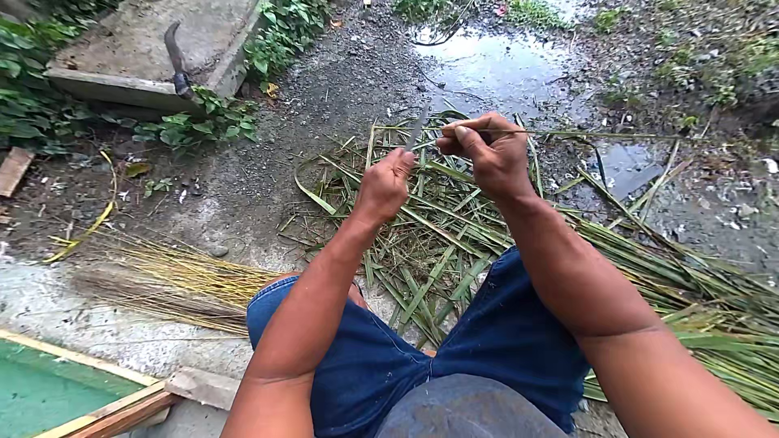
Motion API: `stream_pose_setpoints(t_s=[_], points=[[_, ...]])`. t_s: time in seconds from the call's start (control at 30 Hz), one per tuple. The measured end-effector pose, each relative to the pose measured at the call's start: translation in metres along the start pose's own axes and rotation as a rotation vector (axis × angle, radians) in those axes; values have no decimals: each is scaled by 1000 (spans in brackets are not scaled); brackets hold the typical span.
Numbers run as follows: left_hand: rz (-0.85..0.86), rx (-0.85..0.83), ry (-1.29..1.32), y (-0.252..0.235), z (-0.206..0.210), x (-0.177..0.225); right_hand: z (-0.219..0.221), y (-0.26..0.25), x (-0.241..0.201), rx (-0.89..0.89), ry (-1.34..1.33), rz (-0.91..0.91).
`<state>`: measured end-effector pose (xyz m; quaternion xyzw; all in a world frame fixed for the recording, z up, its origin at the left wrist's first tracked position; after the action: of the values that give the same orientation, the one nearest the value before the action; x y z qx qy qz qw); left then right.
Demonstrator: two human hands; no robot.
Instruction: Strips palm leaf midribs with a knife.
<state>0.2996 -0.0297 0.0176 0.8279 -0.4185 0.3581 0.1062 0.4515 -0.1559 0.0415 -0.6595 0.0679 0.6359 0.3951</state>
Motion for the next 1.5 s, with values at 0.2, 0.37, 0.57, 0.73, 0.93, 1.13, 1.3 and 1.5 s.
stream_pose_setpoints(t_s=[0.2,0.37,0.57,0.73,0.93,1.13,1.3,1.5], points=[[-146,-47,106,-3,-4,-4,-9,-2,-3,24,-30,10],[-231,-43,95,-8,0,-18,-10,-1,-3,72,-80,49],[-283,-97,87,-11,-2,-32,-16,-4,-4,48,-46,32],[-344,-44,302,-16,-23,-44,-32,-11,-7,-144,138,112],[-19,-119,610,7,-34,-7,1,3,2,-623,313,252],[1,-299,795,12,-30,-4,31,19,16,-896,270,268],[-13,-60,836,3,-66,-27,25,18,23,-811,212,321],[3,21,870,7,-75,-33,31,19,24,-647,139,343]])
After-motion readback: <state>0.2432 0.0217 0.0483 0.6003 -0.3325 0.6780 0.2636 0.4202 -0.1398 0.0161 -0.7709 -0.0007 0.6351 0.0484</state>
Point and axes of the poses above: each hand's wrist, its own y-axis away from the middle knuckle, its own z-axis out of the palm, x = y × z, the point moved 3 cm from there along -y, towards the middle knuckle, and after that the axes turned 5 degrees about -y, right-handed, at the moved point
